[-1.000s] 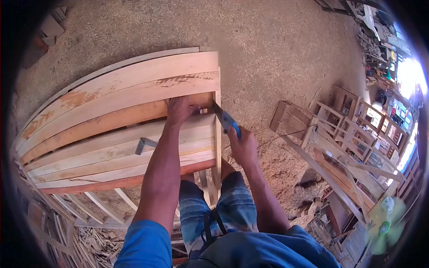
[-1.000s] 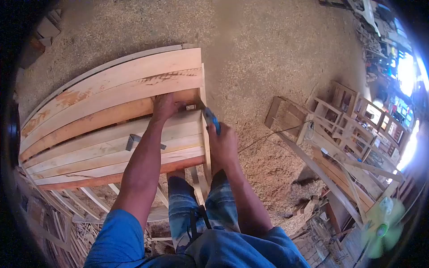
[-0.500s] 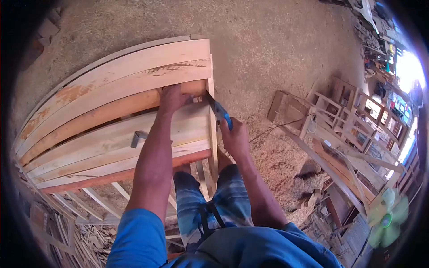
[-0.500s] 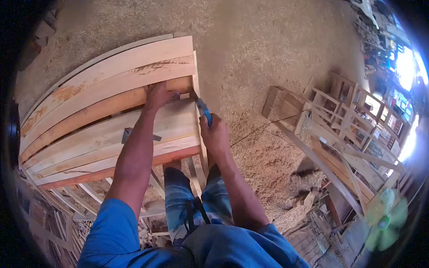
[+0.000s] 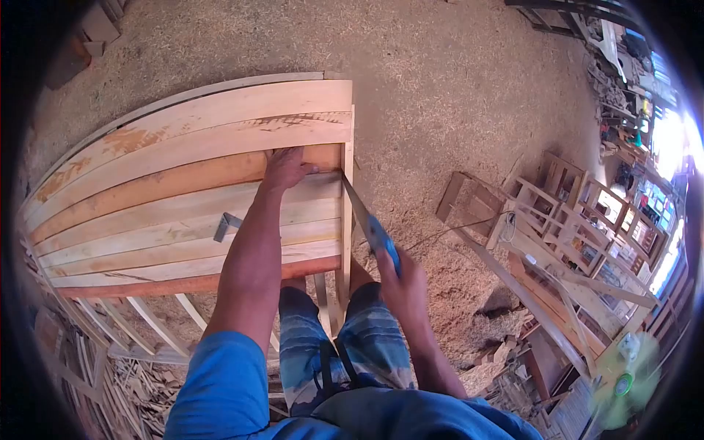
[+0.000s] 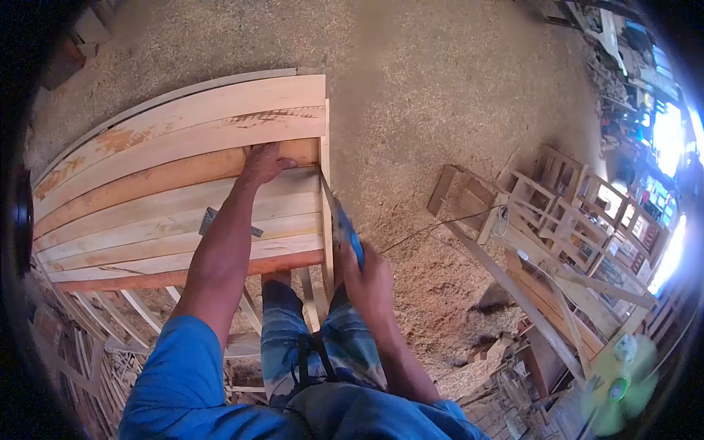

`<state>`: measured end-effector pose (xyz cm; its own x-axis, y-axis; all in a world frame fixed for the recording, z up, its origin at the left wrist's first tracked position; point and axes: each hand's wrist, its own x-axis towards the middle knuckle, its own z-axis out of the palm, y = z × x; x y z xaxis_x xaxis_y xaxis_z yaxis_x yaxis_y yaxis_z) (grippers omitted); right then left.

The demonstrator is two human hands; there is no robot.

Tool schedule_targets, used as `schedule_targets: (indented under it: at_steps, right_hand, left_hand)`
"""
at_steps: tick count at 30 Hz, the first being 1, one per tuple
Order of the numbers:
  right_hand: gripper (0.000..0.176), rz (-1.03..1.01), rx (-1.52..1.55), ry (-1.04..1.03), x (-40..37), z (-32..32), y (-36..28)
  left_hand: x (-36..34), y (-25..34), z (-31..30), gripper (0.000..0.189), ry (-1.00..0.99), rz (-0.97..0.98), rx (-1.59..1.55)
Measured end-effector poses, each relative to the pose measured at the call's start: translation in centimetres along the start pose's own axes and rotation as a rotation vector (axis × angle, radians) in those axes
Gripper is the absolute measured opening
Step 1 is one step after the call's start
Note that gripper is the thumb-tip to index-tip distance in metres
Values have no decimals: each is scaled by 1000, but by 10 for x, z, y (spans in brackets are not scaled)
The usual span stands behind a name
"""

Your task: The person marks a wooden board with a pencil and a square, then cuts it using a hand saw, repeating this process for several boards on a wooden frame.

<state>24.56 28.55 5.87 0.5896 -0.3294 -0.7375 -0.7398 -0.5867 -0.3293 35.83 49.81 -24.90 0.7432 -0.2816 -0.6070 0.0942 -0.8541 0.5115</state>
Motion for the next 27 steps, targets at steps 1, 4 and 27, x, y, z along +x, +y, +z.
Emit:
schedule_targets:
  at_steps: [1,4,27]
  right_hand:
    - [34,41,-7,-28,-34,-21,-11]
    - [36,53,20,-55,-100,-60,8]
    - [34,-67,798,-144,-126,-171,229]
  left_hand:
    - [1,-2,3,107,4,2,-16]
    - [6,-6,5,107,55,21,-31]
    - [-289,66,48,89,212,-372,-453]
